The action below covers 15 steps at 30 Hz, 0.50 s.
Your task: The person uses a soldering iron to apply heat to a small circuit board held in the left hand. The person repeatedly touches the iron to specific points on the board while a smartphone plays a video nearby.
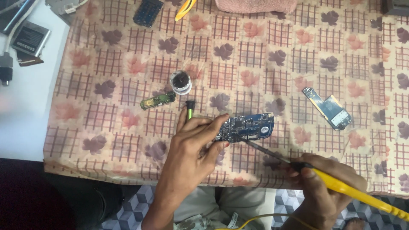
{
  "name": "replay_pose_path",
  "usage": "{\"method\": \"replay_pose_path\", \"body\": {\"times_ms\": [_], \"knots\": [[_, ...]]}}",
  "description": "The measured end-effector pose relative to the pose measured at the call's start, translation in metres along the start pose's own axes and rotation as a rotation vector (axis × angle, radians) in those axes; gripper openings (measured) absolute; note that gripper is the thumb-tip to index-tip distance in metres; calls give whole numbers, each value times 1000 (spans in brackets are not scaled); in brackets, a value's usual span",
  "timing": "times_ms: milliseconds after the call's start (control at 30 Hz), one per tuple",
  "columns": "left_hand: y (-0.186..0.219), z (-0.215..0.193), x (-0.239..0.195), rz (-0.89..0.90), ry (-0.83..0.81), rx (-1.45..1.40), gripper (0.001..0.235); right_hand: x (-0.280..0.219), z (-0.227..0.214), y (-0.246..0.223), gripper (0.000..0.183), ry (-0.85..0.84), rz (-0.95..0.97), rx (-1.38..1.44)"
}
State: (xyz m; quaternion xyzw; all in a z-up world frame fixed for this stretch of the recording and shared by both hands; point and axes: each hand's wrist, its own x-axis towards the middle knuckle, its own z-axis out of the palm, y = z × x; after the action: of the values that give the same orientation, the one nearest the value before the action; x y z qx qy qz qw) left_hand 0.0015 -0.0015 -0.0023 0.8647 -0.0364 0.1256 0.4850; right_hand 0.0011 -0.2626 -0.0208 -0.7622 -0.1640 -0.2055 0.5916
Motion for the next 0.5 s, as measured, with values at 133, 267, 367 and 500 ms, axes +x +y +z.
{"method": "replay_pose_path", "body": {"times_ms": [133,267,367,500], "knots": [[2,-3,0,27,16,-11,57,5,7,-10,20,-73,-348,-276],[10,-7,2,10,24,-13,56,18,6,-19,21,-9,101,-5],[13,-6,4,22,55,-27,52,33,-3,-14,27,-155,160,63],[10,-1,4,-30,53,48,52,30,-11,-4,25,-55,247,76]]}}
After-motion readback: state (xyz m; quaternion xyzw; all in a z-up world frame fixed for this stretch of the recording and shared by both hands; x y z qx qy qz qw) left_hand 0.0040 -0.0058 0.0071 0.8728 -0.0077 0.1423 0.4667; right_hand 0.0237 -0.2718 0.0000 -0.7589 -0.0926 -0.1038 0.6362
